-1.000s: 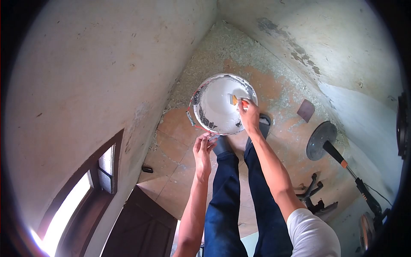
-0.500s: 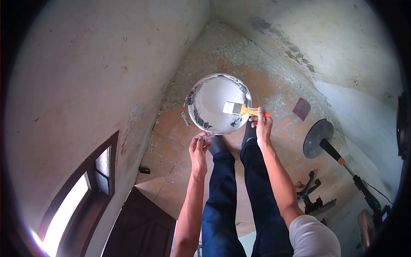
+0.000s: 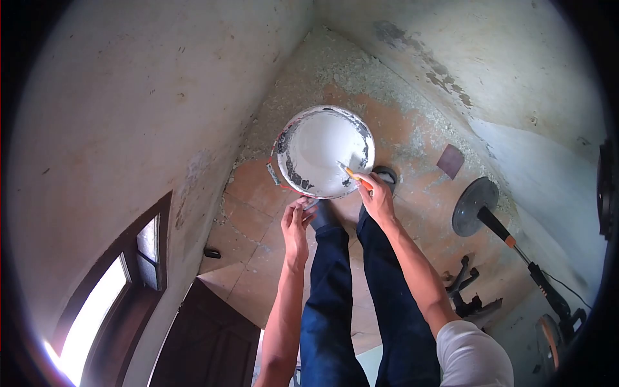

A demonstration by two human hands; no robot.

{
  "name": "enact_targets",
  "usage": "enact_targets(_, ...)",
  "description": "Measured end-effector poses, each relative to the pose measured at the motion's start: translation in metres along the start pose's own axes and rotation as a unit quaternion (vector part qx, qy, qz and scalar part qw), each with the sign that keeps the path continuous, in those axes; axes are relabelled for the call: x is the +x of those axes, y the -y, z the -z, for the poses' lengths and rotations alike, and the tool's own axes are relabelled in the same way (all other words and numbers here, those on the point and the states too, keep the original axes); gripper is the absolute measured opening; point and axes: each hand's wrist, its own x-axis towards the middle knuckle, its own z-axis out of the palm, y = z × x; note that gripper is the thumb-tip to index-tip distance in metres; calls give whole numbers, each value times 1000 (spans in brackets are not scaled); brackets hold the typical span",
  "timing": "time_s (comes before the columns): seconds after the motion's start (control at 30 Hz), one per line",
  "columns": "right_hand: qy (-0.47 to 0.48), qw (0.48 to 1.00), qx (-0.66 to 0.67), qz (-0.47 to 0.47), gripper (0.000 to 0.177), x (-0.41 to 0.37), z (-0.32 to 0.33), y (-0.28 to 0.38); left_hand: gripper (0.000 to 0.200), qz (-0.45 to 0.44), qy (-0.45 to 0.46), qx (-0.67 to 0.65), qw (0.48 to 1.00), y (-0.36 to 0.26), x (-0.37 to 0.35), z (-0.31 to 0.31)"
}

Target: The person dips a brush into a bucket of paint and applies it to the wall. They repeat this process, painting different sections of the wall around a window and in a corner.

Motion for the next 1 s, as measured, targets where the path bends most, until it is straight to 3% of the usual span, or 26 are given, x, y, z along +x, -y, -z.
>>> enact_targets(0.07, -3, 999, 35, 2, 28, -2, -1, 5, 32, 4, -7, 1, 1000, 4, -4, 0)
enact_targets(0.17, 29, 999, -34, -7, 26, -2, -2, -3, 32, 3, 8, 7, 1000, 11, -6, -4)
enact_targets(0.33, 0, 998, 60, -20, 26, 1, -2, 3, 33, 35, 9, 9, 999, 26, -16, -3)
enact_targets(0.5, 23, 999, 23, -42, 27, 0, -6, -6, 35, 47, 12, 11, 999, 29, -15, -4)
enact_targets(0.57, -21, 998, 49, -20, 27, -2, -4, 3, 35, 43, 14, 15, 999, 24, -15, -4)
enact_targets(0.7, 10, 999, -10, -30, 27, -5, -3, -6, 35, 29, 20, 29, 999, 15, -8, -6)
enact_targets(0.8, -7, 998, 47, -31, 28, -5, -7, -4, 36, 28, 18, 38, 999, 7, -4, -4)
enact_targets(0.87, -27, 996, 78, 20, 27, -7, -3, 2, 36, 15, 26, 54, 998, 5, -4, -4)
enact_targets(1.0, -6, 1000, -14, 9, 25, -8, -11, -22, 36, 18, 25, 61, 998, 9, -6, -4)
